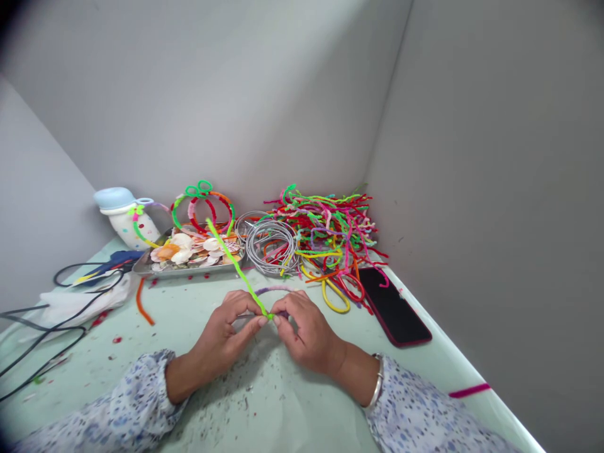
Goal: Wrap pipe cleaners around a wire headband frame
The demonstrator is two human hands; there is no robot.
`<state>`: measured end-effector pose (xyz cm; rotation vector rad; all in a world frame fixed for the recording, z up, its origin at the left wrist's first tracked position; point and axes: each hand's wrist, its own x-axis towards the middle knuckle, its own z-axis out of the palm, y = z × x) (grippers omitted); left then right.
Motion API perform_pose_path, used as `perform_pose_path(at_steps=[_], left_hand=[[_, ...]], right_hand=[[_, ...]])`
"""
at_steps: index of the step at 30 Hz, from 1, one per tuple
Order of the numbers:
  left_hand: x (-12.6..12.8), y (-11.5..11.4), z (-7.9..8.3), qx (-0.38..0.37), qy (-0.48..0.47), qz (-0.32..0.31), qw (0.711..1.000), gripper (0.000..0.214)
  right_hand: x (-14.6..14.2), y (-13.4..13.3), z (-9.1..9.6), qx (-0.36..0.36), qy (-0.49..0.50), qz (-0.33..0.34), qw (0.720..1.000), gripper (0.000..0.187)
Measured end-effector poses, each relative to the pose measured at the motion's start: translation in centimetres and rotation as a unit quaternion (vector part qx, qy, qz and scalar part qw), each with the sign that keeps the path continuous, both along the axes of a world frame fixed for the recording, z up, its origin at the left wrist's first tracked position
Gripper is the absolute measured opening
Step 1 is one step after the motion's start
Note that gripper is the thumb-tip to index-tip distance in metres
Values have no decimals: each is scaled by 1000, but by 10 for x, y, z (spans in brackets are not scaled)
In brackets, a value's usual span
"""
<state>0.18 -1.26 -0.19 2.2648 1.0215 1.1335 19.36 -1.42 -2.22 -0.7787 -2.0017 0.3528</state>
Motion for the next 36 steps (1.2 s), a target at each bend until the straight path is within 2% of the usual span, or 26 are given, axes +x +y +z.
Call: perform_pose_path(at_steps=[7, 16, 22, 29, 36], left_hand=[[3, -3, 0, 3, 13, 35, 999, 13], [5, -3, 4, -88, 4, 48, 995, 19], [6, -3, 7, -108, -1, 53, 993, 19], [6, 8, 5, -131, 3, 45, 990, 20], [5, 18, -2, -144, -1, 54, 988, 21]], right_hand=[[0, 0, 0, 1, -13, 8, 1000, 10], [-1, 1, -3, 26, -28, 17, 999, 11], [-2, 1, -1, 16, -22, 9, 1000, 11], [-3, 6, -1, 3, -39, -10, 999, 9], [-3, 14, -6, -1, -74, 6, 997, 12]])
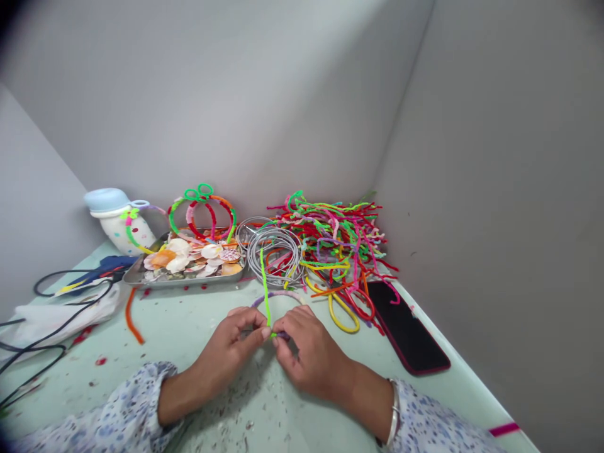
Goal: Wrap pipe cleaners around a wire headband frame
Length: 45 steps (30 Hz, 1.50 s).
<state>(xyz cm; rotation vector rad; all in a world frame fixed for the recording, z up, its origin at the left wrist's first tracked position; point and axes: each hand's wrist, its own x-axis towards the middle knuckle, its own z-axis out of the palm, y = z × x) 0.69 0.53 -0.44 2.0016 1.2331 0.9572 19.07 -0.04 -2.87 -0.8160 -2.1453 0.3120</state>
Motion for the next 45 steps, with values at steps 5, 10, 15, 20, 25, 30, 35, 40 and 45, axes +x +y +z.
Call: perform_pose_path(at_steps=[5, 10, 15, 20, 25, 30, 35, 40, 45], left_hand=[[-2, 1, -6, 12, -8, 3, 1000, 21], [-1, 0, -8, 10, 13, 3, 1000, 20], [-1, 0, -11, -2, -3, -3, 1000, 20], [-2, 0, -12, -17, -20, -8, 1000, 20], [-3, -1, -11, -31, -29, -3, 999, 20], [-3, -1, -9, -40, -33, 9, 999, 20], [-4, -3, -4, -56, -12, 5, 998, 19], [-8, -8, -1, 34, -23, -14, 999, 11], [-10, -9, 0, 182, 2, -46, 982, 17]], right_hand=[[1, 2, 1, 4, -18, 24, 1000, 15], [1, 3, -2, -1, -19, 18, 1000, 13], [-1, 5, -6, 13, -27, 10, 999, 13], [-1, 5, -4, 16, -31, 28, 999, 14], [0, 3, -2, -13, -24, 35, 999, 13], [1, 2, 0, -33, -8, 26, 999, 13], [2, 1, -1, -22, 1, 40, 999, 15], [3, 1, -3, -35, 37, 7, 999, 11], [5, 0, -1, -55, 70, -18, 996, 10]])
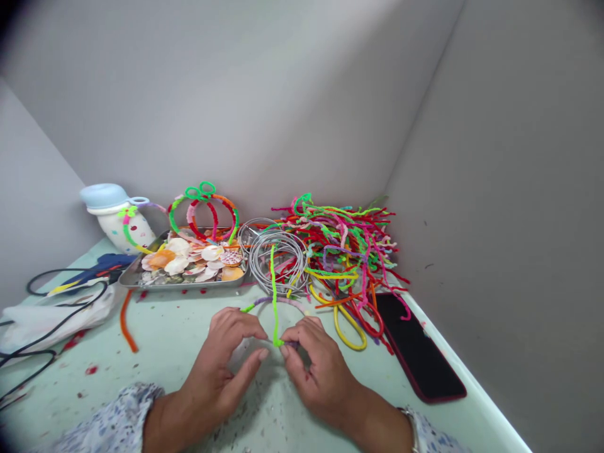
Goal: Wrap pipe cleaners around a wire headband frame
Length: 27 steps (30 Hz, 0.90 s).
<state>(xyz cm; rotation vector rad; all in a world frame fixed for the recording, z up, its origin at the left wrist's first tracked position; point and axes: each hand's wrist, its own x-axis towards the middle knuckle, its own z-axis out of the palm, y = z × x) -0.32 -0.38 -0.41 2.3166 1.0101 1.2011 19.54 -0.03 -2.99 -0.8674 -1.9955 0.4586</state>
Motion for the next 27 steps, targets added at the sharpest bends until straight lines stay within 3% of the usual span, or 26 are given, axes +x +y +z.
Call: perform_pose_path(at_steps=[5, 14, 27], left_hand=[[1, 3, 0, 61, 27, 5, 998, 17], [1, 4, 4, 98, 22, 9, 995, 16], [-1, 7, 5, 152, 7, 17, 988, 19]], right_hand=[[-2, -1, 4, -5, -1, 10, 1000, 9], [1, -4, 5, -33, 9, 51, 998, 12], [-1, -3, 10, -25, -6, 48, 998, 12]])
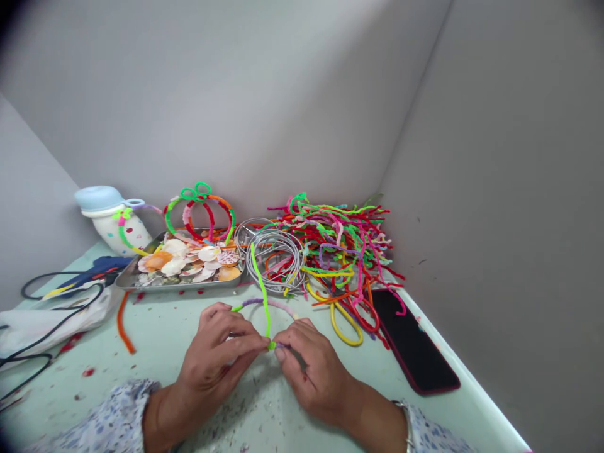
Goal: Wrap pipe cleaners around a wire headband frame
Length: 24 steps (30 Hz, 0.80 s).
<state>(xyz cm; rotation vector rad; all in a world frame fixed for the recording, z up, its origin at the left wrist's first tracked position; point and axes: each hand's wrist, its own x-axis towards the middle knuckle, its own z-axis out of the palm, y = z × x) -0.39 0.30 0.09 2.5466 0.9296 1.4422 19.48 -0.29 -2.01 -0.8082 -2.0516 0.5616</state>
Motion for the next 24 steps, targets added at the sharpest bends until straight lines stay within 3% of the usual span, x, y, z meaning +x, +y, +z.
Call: perform_pose_path(at_steps=[15, 24], left_hand=[[0, 0, 0, -17, 19, 9, 1000, 17], [1, 0, -1, -74, 49, 1, 996, 12]], right_hand=[[0, 0, -3, 47, -13, -17, 999, 13], [0, 3, -6, 93, -54, -20, 994, 17]])
